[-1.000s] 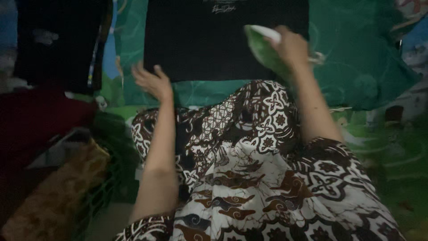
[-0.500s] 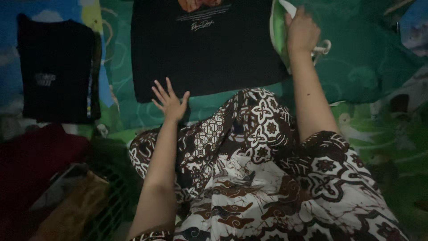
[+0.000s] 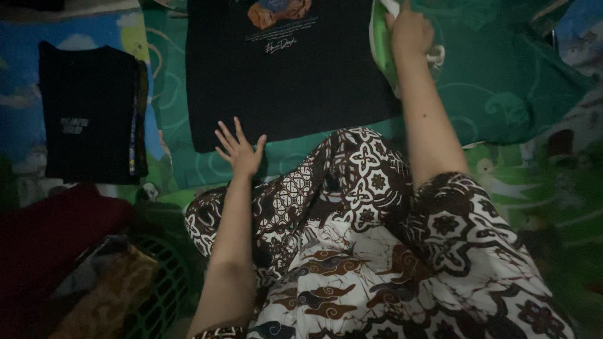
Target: The person irons a black t-shirt laid on a green mat. They smooth the fabric, use a green and white iron to press the front and back, flip the shirt to iron both sides, and adjust the garment between passes.
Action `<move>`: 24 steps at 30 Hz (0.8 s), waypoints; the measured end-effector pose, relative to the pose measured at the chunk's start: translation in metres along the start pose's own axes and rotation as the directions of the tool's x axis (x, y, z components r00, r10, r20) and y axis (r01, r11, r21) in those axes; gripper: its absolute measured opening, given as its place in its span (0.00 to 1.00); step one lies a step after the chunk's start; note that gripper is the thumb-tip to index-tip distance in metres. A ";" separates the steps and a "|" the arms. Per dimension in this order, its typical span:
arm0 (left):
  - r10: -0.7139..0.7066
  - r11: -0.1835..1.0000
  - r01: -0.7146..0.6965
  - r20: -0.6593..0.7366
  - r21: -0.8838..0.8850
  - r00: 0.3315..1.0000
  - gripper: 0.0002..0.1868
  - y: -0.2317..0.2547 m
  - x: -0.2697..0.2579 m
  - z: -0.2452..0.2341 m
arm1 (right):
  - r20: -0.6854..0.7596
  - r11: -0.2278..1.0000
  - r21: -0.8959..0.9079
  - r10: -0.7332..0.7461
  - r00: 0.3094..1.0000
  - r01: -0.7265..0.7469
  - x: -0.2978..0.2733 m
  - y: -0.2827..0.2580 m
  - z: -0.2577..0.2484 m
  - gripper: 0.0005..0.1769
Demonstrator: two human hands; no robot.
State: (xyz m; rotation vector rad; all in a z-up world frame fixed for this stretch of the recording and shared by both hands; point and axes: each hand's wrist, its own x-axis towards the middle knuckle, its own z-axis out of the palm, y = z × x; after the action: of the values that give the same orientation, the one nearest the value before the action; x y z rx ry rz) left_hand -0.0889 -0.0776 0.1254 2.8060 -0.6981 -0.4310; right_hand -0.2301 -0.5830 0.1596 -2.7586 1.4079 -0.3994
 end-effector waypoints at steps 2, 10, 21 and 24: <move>0.007 1.000 -0.007 -0.011 0.003 1.000 0.55 -0.003 0.000 0.001 | 0.010 0.999 0.024 -0.030 0.999 0.030 -0.029 0.000 -0.024 0.28; 0.067 0.998 -0.067 -0.068 0.005 0.995 0.52 -0.006 -0.003 -0.006 | 0.037 0.996 -0.076 0.054 0.998 -0.051 -0.103 0.089 -0.081 0.26; 0.145 0.989 -0.147 -0.087 -0.016 0.986 0.49 -0.014 -0.002 0.001 | -0.191 0.912 0.410 0.106 0.976 -0.019 -0.088 0.183 -0.101 0.25; 0.183 0.983 -0.185 -0.100 -0.013 0.978 0.49 -0.022 -0.003 0.010 | -0.407 0.644 0.724 0.110 0.907 0.247 -0.083 0.194 -0.078 0.19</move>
State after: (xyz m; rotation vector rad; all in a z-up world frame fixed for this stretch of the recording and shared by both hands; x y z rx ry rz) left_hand -0.0854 -0.0582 0.1108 2.6887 -0.9140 -0.2631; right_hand -0.4489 -0.6235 0.1914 -2.0523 0.8353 -1.3149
